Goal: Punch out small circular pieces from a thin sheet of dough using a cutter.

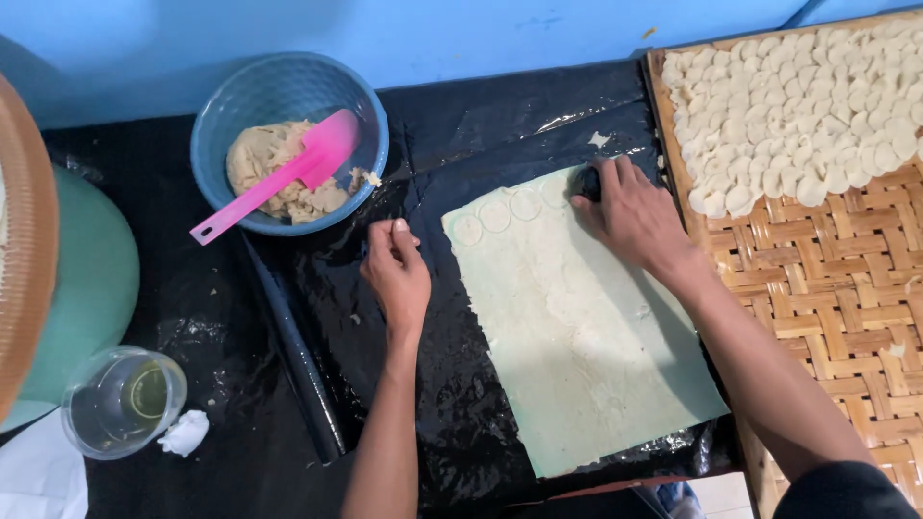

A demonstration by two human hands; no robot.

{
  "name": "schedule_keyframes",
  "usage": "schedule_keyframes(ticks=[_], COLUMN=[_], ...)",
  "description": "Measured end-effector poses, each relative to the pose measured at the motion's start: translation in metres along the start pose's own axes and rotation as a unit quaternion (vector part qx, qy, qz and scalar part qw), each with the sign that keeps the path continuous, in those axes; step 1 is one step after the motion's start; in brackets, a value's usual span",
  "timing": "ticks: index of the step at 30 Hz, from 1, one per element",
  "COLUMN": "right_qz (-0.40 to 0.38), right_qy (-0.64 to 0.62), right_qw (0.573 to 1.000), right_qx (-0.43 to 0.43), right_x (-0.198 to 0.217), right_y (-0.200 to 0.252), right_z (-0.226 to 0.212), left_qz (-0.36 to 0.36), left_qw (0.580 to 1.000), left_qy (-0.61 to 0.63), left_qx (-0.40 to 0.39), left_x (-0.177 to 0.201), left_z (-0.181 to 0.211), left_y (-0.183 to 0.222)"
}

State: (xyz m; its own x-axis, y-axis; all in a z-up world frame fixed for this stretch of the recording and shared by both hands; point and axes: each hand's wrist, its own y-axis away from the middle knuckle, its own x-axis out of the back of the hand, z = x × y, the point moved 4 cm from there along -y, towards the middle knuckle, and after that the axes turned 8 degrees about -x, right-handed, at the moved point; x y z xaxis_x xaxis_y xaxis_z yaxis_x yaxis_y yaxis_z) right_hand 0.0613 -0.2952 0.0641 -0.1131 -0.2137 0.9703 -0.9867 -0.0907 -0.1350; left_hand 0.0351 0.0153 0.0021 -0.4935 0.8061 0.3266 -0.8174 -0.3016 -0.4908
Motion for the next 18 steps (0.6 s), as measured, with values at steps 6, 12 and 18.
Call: schedule_keyframes(ticks=[6, 12, 18], right_qz=[0.010, 0.002, -0.021], right_qy=[0.063, 0.088, 0.095], right_qw=[0.998, 0.996, 0.995], right_qx=[0.011, 0.000, -0.019], right_x=[-0.021, -0.029, -0.035], right_y=[-0.013, -0.023, -0.021], right_z=[0.001, 0.003, 0.000], left_qz=[-0.008, -0.025, -0.010], left_qw=[1.000, 0.999, 0.999], left_qy=[-0.010, -0.036, -0.031], left_qx=[0.000, -0.001, 0.002], left_x=[-0.001, -0.002, -0.001], left_z=[0.001, 0.004, 0.008], left_y=[-0.002, -0.004, -0.005])
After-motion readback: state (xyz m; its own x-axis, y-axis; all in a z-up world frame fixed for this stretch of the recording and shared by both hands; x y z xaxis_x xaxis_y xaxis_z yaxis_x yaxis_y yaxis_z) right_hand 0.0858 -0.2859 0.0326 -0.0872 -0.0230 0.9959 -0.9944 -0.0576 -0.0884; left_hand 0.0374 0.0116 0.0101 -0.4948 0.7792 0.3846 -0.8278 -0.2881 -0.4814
